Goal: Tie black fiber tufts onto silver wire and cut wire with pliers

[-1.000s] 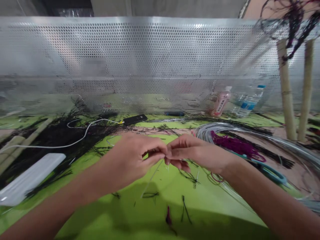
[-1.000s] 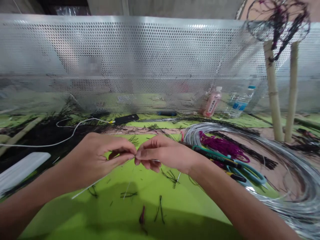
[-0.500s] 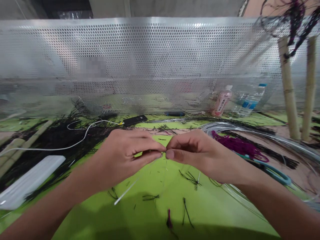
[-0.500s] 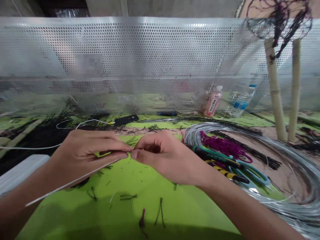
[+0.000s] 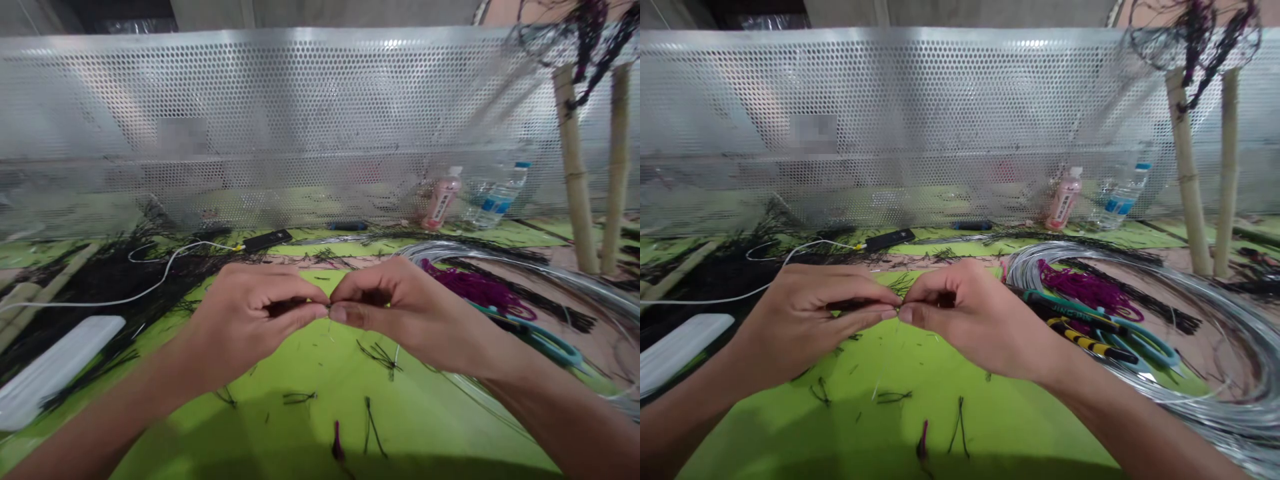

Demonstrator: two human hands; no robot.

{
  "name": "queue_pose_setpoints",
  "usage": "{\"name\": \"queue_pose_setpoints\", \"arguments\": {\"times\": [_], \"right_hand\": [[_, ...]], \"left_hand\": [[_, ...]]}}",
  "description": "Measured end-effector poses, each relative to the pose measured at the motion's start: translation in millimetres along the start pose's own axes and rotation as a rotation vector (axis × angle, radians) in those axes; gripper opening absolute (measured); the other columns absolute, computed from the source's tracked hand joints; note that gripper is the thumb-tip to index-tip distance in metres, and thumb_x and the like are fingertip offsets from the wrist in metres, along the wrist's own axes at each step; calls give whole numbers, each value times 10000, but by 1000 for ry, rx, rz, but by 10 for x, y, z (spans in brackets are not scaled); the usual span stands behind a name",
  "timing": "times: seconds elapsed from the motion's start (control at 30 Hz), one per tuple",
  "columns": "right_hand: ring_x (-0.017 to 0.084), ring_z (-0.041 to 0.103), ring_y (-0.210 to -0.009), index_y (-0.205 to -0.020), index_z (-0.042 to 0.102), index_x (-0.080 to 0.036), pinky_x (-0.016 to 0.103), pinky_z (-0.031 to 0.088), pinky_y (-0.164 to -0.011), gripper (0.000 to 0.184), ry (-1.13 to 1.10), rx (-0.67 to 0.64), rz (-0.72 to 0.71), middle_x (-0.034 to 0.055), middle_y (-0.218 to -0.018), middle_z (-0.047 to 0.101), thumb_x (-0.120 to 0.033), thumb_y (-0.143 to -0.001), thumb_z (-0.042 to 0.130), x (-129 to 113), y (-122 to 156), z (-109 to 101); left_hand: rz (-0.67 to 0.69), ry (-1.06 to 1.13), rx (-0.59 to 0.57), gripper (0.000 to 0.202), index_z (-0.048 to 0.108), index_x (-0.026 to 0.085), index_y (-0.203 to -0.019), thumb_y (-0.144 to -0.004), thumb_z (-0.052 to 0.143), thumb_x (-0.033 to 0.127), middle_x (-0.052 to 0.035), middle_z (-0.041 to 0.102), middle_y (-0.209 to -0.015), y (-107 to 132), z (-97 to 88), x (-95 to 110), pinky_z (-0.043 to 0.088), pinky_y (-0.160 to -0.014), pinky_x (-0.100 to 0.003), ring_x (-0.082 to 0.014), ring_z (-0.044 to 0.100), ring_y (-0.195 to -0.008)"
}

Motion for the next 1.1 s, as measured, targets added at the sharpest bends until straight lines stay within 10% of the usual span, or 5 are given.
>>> {"name": "queue_pose_setpoints", "arguments": {"times": [0.33,0.53,0.7,1.1], "right_hand": [[76,423,-588,-787,727,-163,227,319,-539,163,297,127,-188,-41,-639,542,-191,-920,636,-200,15,-14],[69,358,-545,-758,668,-171,223,288,-484,154,100,135,-126,-60,-605,463,-206,-908,675,-159,60,-100],[97,386,-614,-762,645,-192,246,353,-548,153,22,91,-116,-45,-664,475,-211,-905,693,-182,91,-60],[97,434,-597,-749,660,-183,240,356,-526,181,110,169,-122,-26,-683,584,-262,-906,705,-193,106,-100]], "left_hand": [[-338,128,-68,217,710,204,-771,-935,578,254,42,572,-540,85,153,-201,316,-383,-211,-102,473,-453],[92,-209,228,96,658,235,-977,-894,707,233,-6,736,-950,88,-156,149,608,-714,-272,-157,711,-817],[552,-557,126,308,670,205,-1227,-934,652,114,-18,700,-1341,236,-10,499,481,-1170,-324,-209,579,-1349],[462,-628,174,293,681,272,-1201,-915,689,211,31,739,-1268,170,-74,356,552,-959,-415,-216,710,-1161]]}}
Point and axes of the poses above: each hand's wrist, its own y-axis away from the middle knuckle, its own z-axis out of the palm, x = y × z, the point moved 10 cm from there along -y, towards the middle knuckle
